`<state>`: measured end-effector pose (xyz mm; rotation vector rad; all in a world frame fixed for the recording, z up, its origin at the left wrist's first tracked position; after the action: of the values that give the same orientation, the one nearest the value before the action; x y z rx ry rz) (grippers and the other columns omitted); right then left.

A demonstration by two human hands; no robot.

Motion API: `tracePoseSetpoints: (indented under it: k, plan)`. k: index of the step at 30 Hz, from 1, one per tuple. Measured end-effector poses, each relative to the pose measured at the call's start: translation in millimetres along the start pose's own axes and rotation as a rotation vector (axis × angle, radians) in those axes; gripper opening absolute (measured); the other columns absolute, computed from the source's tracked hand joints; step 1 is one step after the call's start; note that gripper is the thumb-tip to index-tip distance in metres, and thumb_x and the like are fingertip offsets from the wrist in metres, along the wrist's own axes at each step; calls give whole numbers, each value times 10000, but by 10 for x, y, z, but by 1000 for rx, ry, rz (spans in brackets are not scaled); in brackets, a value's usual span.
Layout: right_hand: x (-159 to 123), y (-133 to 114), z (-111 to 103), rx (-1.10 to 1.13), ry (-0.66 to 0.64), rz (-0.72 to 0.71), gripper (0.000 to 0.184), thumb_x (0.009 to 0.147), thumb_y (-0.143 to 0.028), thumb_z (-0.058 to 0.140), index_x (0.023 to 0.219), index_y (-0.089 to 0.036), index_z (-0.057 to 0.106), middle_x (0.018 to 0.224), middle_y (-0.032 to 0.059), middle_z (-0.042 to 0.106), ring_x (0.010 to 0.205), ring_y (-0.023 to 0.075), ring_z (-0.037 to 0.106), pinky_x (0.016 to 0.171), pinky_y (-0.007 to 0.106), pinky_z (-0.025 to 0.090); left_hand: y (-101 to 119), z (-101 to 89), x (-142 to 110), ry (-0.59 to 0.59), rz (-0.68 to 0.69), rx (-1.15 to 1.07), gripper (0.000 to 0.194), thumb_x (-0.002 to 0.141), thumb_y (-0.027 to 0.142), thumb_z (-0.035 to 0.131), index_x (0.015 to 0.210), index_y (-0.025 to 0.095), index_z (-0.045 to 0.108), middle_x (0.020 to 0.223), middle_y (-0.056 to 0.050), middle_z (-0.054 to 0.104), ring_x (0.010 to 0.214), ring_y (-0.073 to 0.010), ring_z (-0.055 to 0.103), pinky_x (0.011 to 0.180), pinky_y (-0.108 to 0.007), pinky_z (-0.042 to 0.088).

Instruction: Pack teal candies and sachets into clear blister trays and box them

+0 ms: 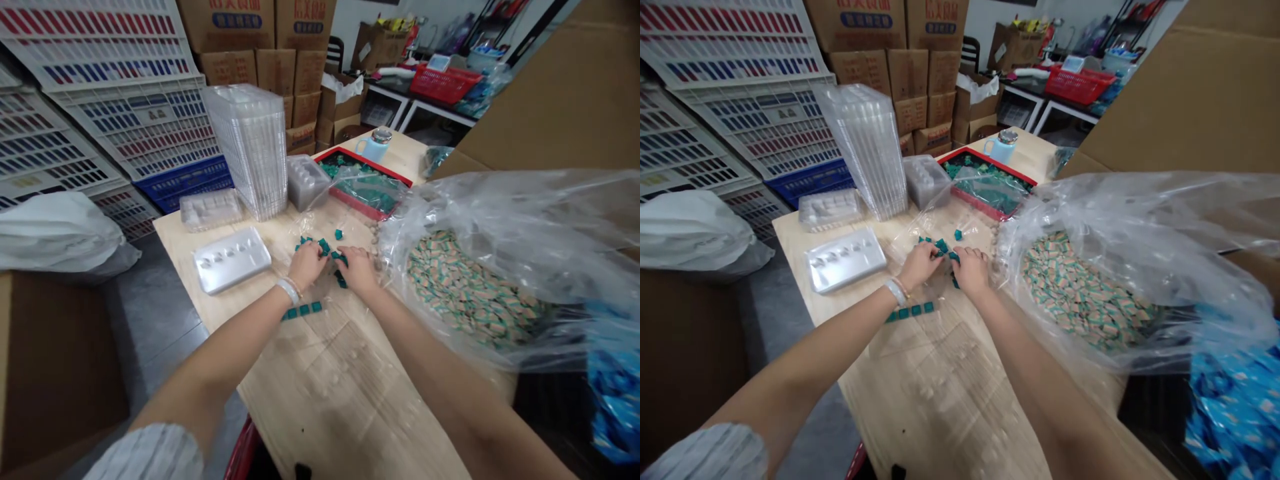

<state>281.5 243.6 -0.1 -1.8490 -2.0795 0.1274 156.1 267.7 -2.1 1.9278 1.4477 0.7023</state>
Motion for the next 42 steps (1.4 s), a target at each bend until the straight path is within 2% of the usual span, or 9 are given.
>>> tracePoseSetpoints:
  k: [4,8,14,18,23,26,30,35,42]
  plan:
    - [-121,-141,-192,442,47,-139,300,745,-201,471,1033,-208,554,980,64,564,882,188,512,764,325,400,97,-52,-128,-202,-146,-474,177,740,268,487,716,111,565,650,-23,548,630,-115,521,604,-248,407]
    - [-411,-186,-418,649,51,-39,171,732,-235,512,872,-184,595,753,29,563,658,137,521,626,268,428,303,92,-389,-480,-355,-1056,227,650,322,619,670,102,566,560,7,518,511,-58,463,520,-198,355]
    - [-1257,26,-563,634,61,138,167,758,-315,510,791,-169,583,670,11,541,596,119,495,550,240,406,513,395,-880,-752,-439,-1034,366,567,450,658,568,112,518,458,43,460,437,-41,397,443,-188,273]
    - [-1694,96,-404,510,61,190,167,779,-290,478,804,-168,590,674,21,556,605,128,513,565,242,412,453,383,-829,-604,-543,-1087,361,633,454,609,559,125,479,470,49,458,423,-35,394,440,-181,292]
    - [-1773,-45,-229,143,-47,228,196,803,-245,434,847,-149,599,775,72,571,713,165,535,648,269,405,448,218,-488,-492,-509,-1152,139,728,215,567,658,96,551,580,-5,546,530,-58,509,574,-200,409]
    - [-1719,-78,-214,3,-91,273,202,814,-238,420,851,-156,601,784,78,568,726,170,531,659,271,395,456,120,-237,-386,-407,-1010,156,773,201,492,707,86,574,652,-48,580,587,-83,540,644,-245,435]
    - [-1758,-46,-206,-4,-103,272,193,804,-231,431,862,-157,600,802,89,568,770,192,525,673,289,400,471,9,125,-184,-64,-401,182,763,205,487,880,130,605,917,-95,603,825,-161,558,796,-335,404]
    - [-1687,109,-380,202,34,253,312,791,-287,445,1036,-114,533,838,103,562,751,197,532,662,309,427,526,166,234,-171,278,203,245,740,188,491,958,186,602,1040,-80,564,976,-200,499,876,-339,343]
    - [-332,562,-276,683,155,303,237,693,-124,449,846,-173,622,868,70,608,871,200,523,843,365,361,609,580,189,-138,289,452,272,679,262,564,911,129,613,923,-125,584,943,-255,494,802,-356,375]
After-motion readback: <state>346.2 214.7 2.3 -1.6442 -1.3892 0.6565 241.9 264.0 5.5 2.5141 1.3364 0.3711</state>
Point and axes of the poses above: each hand's wrist, its own x-axis towards the middle knuckle, its own z-axis out of the palm, y = z × x, the point moved 4 cm from there along x, towards the middle knuckle
